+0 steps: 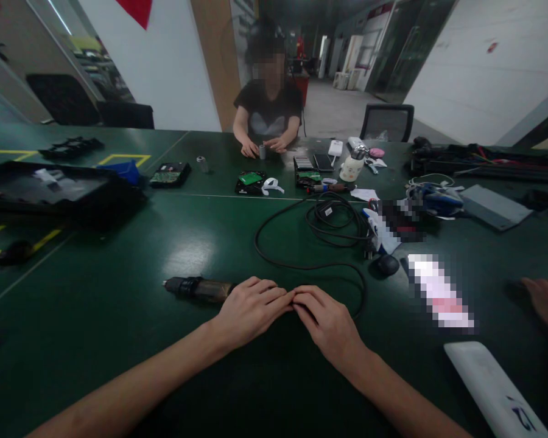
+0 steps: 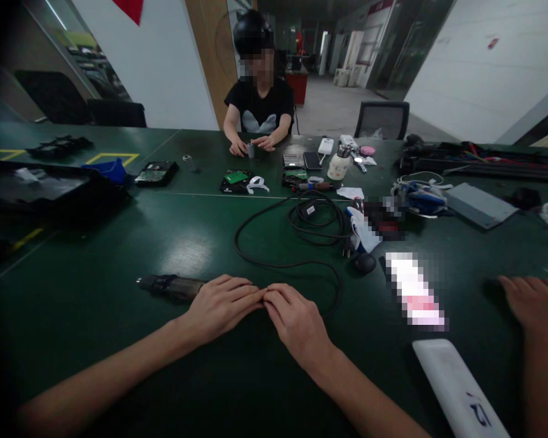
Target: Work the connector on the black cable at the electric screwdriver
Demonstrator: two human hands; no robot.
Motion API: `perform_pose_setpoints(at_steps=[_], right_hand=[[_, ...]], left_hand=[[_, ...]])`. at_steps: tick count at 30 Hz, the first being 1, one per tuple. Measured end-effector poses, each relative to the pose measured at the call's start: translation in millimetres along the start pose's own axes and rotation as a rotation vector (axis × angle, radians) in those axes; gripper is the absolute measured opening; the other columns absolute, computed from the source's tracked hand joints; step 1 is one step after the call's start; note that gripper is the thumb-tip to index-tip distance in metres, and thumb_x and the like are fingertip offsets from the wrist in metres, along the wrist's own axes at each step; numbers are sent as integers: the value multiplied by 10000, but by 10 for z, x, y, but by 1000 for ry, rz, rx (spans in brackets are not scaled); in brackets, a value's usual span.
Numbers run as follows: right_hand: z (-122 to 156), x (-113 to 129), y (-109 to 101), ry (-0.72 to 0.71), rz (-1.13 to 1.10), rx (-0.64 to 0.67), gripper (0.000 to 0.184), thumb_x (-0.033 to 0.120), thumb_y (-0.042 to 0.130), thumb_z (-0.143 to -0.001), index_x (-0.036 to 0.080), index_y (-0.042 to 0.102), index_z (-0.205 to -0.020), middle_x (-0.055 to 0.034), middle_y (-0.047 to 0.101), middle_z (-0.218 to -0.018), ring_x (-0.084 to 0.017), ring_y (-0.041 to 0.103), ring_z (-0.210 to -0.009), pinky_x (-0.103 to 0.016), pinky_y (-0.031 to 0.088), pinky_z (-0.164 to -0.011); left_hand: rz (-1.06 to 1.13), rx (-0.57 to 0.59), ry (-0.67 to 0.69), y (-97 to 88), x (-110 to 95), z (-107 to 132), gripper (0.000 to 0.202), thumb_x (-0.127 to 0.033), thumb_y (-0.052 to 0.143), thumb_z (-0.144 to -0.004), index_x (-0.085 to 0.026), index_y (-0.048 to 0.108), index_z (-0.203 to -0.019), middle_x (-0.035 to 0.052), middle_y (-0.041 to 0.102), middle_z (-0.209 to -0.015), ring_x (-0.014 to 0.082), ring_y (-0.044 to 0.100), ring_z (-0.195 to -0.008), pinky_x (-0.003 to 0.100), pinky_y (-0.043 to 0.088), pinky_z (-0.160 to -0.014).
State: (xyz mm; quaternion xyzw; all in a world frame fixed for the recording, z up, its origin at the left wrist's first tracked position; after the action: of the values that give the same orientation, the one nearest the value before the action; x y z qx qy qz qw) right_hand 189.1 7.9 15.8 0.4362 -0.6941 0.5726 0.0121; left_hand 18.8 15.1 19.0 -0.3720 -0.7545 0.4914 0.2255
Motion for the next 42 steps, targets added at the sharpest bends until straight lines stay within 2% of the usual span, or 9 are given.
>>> perform_pose_setpoints(at_steps=[6, 12, 18, 20, 23, 29, 33, 37, 42], right_hand=[[31, 130, -128, -64, 27, -115, 250, 180, 653, -976, 236, 643, -1220, -96, 681, -1287, -268, 674, -1146, -437, 628, -919], [139, 76, -304, -91, -85, -423, 360, -17, 468, -964, 236, 676, -1112, -98, 614, -1375, -227, 685, -1180, -360, 637, -843], [161, 45, -149, -83, -282, -327, 490, -51, 352, -930, 242, 682, -1144, -105, 517, -1475, -236, 682, -1200, -281, 649, -659], [161, 31, -124, -52, -317, -300, 488, -40, 354, -935, 243, 675, -1168, -104, 523, -1464, -229, 685, -1180, -251, 640, -602], [152, 20, -142, -36, -306, -305, 475, -38, 353, -937, 236, 666, -1165, -100, 563, -1405, -211, 693, -1134, -292, 666, -695], [102, 92, -202, -75, -200, -277, 433, -44, 379, -907, 222, 656, -1107, -93, 655, -1243, -223, 684, -1118, -380, 615, -865], [96, 168, -188, -124, -178, -215, 379, -16, 405, -936, 223, 641, -1113, -97, 666, -1242, -227, 671, -1123, -371, 601, -837], [91, 253, -155, -180, -124, -144, 344, 31, 458, -945, 233, 635, -1159, -94, 677, -1250, -240, 655, -1147, -388, 602, -857], [6, 314, -84, -173, 40, -29, 306, 204, 659, -920, 242, 642, -1223, -100, 659, -1324, -303, 579, -1287, -504, 536, -1069]], left_hand=[[5, -23, 103, -123, 248, 206, 232, -301, 591, -1052, -215, 652, -1259, 18, 752, -1106, 175, 701, -976, 328, 536, -833], [-25, -34, -25, -447, 1092, 880, 223, -240, 660, -993, -258, 686, -1214, -2, 754, -1139, 180, 713, -1059, 332, 563, -942], [-198, -129, -365, -768, 1903, 1577, 196, -330, 557, -1035, -297, 644, -1207, -67, 697, -1217, 193, 688, -1127, 418, 545, -1041], [-248, -115, -435, -809, 2041, 1684, 211, -399, 511, -1051, -326, 623, -1215, -88, 687, -1220, 193, 680, -1129, 439, 547, -1043], [-264, -88, -489, -819, 2133, 1714, 267, -469, 456, -1061, -315, 599, -1225, -78, 690, -1216, 194, 675, -1115, 447, 548, -1036], [-226, 94, -389, -609, 1952, 1454, 326, -483, 440, -1057, -237, 653, -1076, -1, 690, -1295, 244, 664, -1137, 497, 514, -1043], [-115, 127, -373, -469, 1684, 1253, 308, -419, 492, -1056, -214, 668, -1204, 78, 685, -1313, 265, 661, -1174, 455, 512, -1018], [-6, 109, -305, -340, 1263, 1005, 291, -404, 514, -1054, -232, 686, -1214, 71, 695, -1284, 245, 678, -1139, 422, 537, -984], [101, 80, -235, -87, 549, 468, 234, -331, 514, -1063, -218, 672, -1194, 76, 694, -1262, 229, 677, -1136, 418, 549, -983]])
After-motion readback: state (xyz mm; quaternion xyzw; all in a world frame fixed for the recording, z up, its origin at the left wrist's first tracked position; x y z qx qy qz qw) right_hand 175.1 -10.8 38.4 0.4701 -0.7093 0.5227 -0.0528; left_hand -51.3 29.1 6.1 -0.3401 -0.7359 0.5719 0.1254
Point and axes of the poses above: each hand's wrist, its own z-axis away from the middle knuckle, its own y-axis out of the palm, x = y × z, the point moved 5 cm from there along -z, towards the middle knuckle
